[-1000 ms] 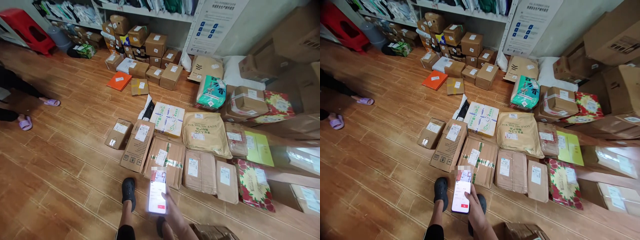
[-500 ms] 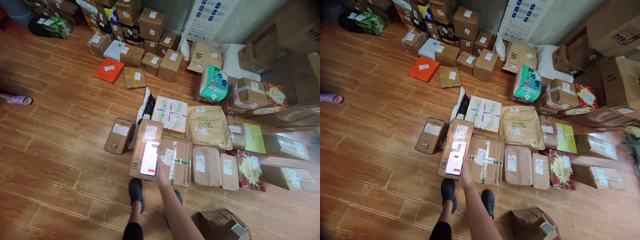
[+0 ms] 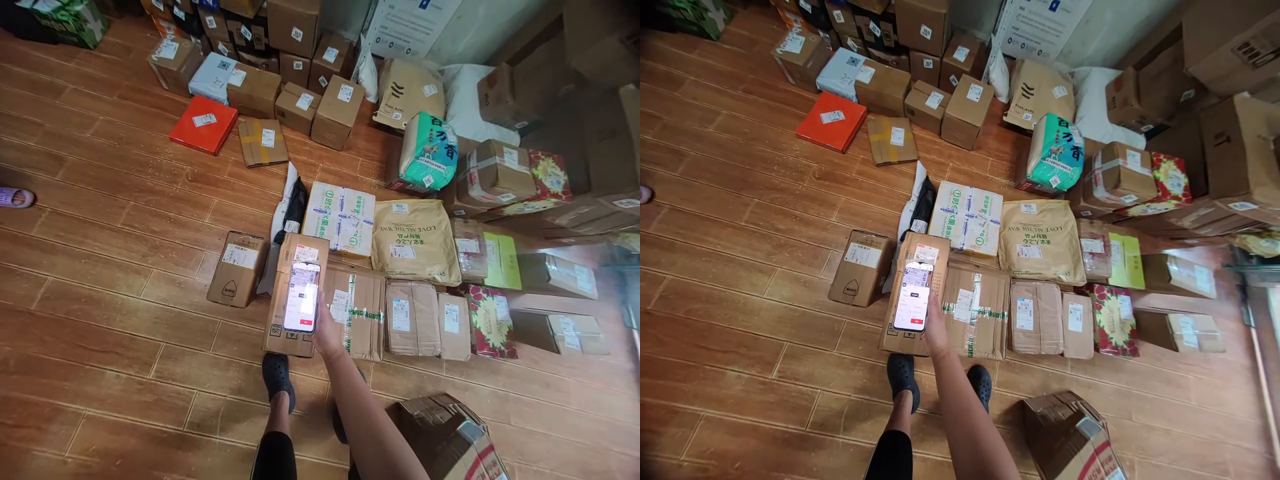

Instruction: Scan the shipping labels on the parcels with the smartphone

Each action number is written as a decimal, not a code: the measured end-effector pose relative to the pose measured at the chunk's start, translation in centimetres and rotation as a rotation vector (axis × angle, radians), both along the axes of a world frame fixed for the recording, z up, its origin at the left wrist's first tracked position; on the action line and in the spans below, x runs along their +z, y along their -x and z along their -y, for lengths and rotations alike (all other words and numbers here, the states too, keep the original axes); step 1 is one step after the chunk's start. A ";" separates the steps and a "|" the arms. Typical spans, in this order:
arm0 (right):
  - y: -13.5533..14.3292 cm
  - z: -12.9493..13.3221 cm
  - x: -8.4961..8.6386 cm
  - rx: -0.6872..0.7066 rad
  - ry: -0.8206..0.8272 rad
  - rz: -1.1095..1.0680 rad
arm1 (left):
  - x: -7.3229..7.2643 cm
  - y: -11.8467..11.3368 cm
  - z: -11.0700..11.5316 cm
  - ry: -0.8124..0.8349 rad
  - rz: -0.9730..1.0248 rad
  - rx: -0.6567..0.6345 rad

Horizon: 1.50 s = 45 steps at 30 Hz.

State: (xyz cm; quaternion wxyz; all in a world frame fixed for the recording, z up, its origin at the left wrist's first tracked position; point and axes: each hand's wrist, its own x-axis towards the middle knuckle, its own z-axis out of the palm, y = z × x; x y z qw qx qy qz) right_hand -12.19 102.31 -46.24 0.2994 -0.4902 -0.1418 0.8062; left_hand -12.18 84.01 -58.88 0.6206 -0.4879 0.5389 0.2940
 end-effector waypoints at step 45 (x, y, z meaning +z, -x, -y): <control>-1.7 1.6 4.5 0.156 -0.041 -0.117 | 1.6 -0.3 -2.4 -0.243 -0.235 -0.063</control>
